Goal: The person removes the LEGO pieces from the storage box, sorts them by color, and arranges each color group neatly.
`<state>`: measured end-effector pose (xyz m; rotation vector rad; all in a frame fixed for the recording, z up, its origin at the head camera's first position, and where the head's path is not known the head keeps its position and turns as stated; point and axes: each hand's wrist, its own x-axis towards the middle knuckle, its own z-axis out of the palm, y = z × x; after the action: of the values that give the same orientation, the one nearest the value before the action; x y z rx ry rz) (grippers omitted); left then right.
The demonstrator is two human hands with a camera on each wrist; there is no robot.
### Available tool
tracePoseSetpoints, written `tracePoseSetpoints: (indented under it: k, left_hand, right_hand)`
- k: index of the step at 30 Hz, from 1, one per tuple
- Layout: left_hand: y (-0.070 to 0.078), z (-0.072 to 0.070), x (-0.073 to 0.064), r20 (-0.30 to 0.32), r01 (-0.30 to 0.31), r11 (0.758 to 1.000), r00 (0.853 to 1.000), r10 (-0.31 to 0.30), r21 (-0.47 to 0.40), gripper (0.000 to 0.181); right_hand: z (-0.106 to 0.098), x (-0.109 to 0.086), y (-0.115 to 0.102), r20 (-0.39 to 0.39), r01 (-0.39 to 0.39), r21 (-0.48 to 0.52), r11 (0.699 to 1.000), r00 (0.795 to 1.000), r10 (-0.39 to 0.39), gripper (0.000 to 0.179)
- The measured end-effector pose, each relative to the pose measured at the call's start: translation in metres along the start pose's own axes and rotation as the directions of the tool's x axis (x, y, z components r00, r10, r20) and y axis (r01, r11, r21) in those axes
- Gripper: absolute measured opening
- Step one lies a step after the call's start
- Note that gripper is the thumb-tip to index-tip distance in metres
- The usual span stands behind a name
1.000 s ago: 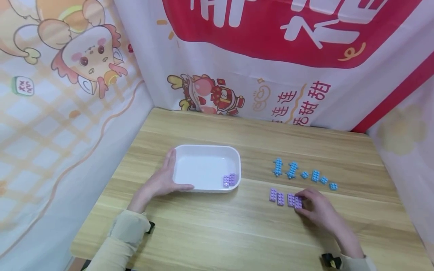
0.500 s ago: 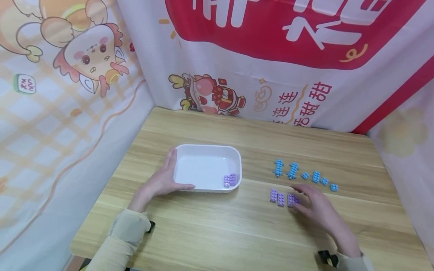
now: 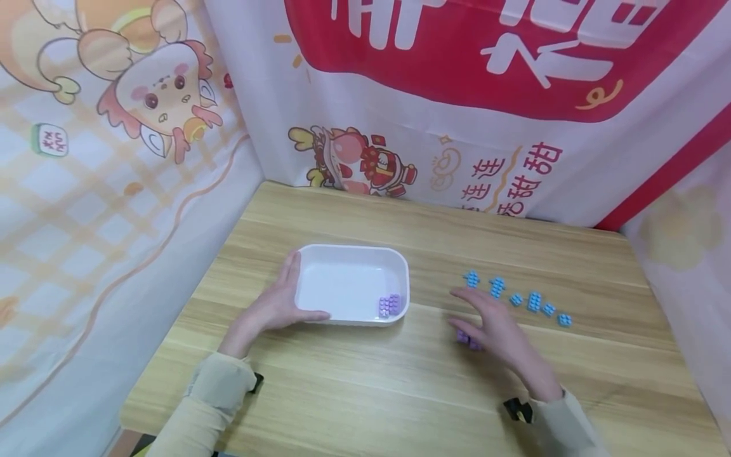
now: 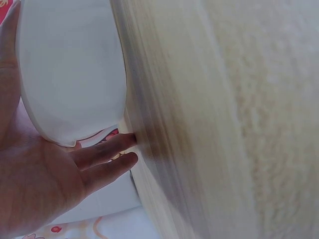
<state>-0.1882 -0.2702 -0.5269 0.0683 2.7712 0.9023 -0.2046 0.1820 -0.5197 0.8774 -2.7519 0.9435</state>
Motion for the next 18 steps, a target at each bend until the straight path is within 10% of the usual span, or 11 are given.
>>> tracePoseSetpoints:
  k: [18]
  left_hand:
    - [0.001, -0.001, -0.002, -0.004, 0.006, 1.0, 1.0, -0.006, 0.004, 0.158]
  right_hand:
    - [0.042, 0.065, -0.037, 0.061, 0.114, 0.11, 0.987, 0.991, -0.122, 0.054]
